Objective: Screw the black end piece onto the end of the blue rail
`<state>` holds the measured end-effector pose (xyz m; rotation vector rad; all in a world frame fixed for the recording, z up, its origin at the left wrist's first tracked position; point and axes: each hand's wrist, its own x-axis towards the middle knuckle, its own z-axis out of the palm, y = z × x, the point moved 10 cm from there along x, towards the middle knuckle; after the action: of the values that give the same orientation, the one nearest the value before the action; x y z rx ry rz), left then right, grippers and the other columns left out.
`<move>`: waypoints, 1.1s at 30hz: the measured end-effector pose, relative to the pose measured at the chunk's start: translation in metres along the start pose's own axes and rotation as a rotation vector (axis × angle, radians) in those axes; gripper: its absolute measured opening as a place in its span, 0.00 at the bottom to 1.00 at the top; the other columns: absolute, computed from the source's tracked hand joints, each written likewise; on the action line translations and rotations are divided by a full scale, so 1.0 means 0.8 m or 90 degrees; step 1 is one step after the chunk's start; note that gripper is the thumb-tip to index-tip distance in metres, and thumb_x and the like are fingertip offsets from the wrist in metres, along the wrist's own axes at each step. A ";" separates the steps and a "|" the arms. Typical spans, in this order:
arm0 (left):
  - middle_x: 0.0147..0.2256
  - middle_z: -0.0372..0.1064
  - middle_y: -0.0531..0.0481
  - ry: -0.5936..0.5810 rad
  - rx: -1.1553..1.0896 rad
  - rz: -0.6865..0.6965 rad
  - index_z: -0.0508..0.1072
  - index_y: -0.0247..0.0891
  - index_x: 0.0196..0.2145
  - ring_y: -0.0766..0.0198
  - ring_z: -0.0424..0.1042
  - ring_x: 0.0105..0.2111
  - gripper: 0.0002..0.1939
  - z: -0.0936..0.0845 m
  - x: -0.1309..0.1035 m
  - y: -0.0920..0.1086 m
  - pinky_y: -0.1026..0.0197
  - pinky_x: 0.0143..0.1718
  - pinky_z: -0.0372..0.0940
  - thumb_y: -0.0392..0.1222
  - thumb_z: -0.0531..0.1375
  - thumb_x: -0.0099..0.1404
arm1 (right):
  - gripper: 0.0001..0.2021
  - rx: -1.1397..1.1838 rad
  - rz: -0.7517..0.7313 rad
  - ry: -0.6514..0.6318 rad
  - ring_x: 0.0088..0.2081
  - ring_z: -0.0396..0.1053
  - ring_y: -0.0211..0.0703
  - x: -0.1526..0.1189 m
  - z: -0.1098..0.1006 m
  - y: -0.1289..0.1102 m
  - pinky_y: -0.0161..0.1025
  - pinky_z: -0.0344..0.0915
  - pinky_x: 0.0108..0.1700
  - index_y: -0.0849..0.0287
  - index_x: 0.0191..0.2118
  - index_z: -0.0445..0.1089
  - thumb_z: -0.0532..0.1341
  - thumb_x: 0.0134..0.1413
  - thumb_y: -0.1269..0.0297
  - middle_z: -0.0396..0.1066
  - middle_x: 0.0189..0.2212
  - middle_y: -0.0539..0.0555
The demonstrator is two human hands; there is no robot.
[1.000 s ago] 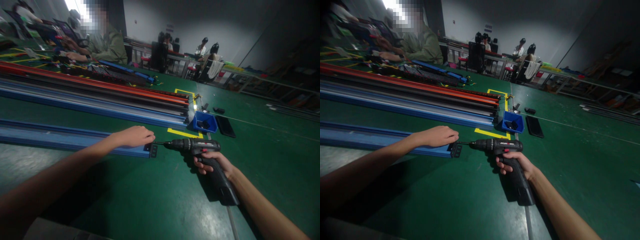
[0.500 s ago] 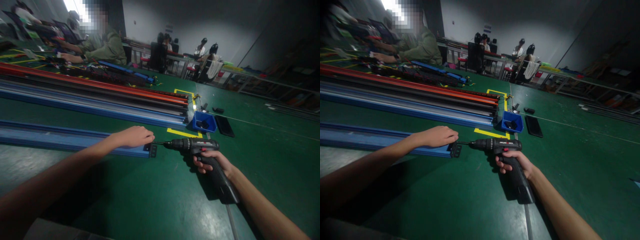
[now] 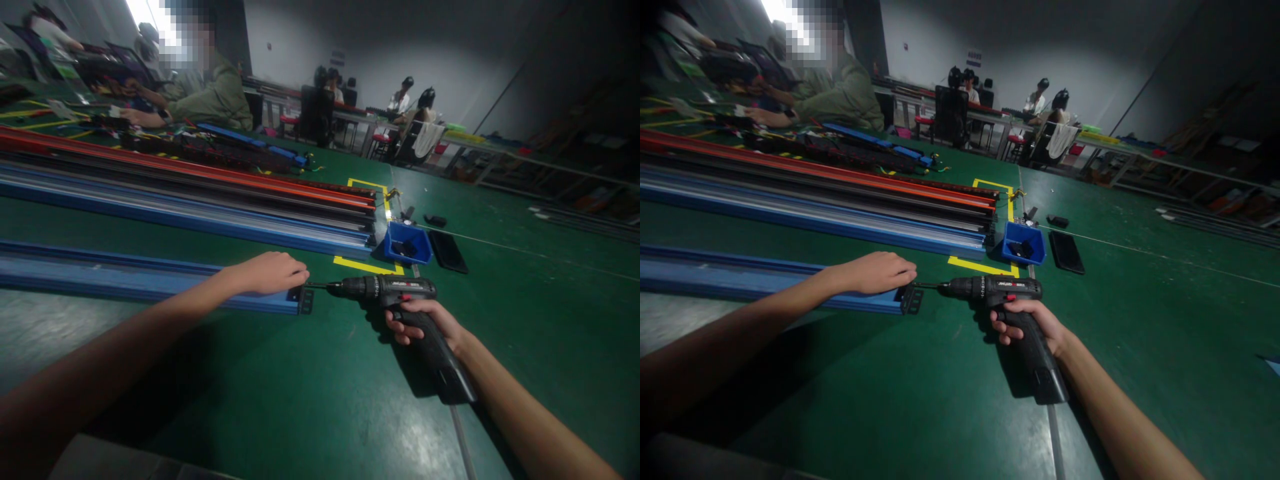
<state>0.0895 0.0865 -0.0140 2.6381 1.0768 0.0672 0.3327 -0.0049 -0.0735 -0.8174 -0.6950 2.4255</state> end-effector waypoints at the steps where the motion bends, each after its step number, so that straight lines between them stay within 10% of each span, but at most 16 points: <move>1: 0.29 0.73 0.48 0.003 0.000 0.001 0.71 0.40 0.31 0.59 0.70 0.29 0.23 -0.001 0.000 0.000 0.57 0.30 0.52 0.52 0.46 0.78 | 0.14 0.000 0.000 0.002 0.20 0.62 0.29 0.000 0.000 0.000 0.33 0.71 0.35 0.74 0.44 0.78 0.66 0.62 0.64 0.75 0.30 0.57; 33: 0.32 0.75 0.47 -0.024 0.038 -0.012 0.71 0.41 0.32 0.57 0.72 0.31 0.24 0.005 0.001 -0.003 0.58 0.31 0.51 0.54 0.44 0.78 | 0.14 0.007 -0.001 0.014 0.20 0.61 0.28 -0.001 0.001 0.000 0.34 0.72 0.35 0.74 0.43 0.78 0.66 0.62 0.63 0.73 0.30 0.57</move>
<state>0.0892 0.0873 -0.0186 2.6698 1.1067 -0.0185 0.3330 -0.0051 -0.0727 -0.8367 -0.6727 2.4135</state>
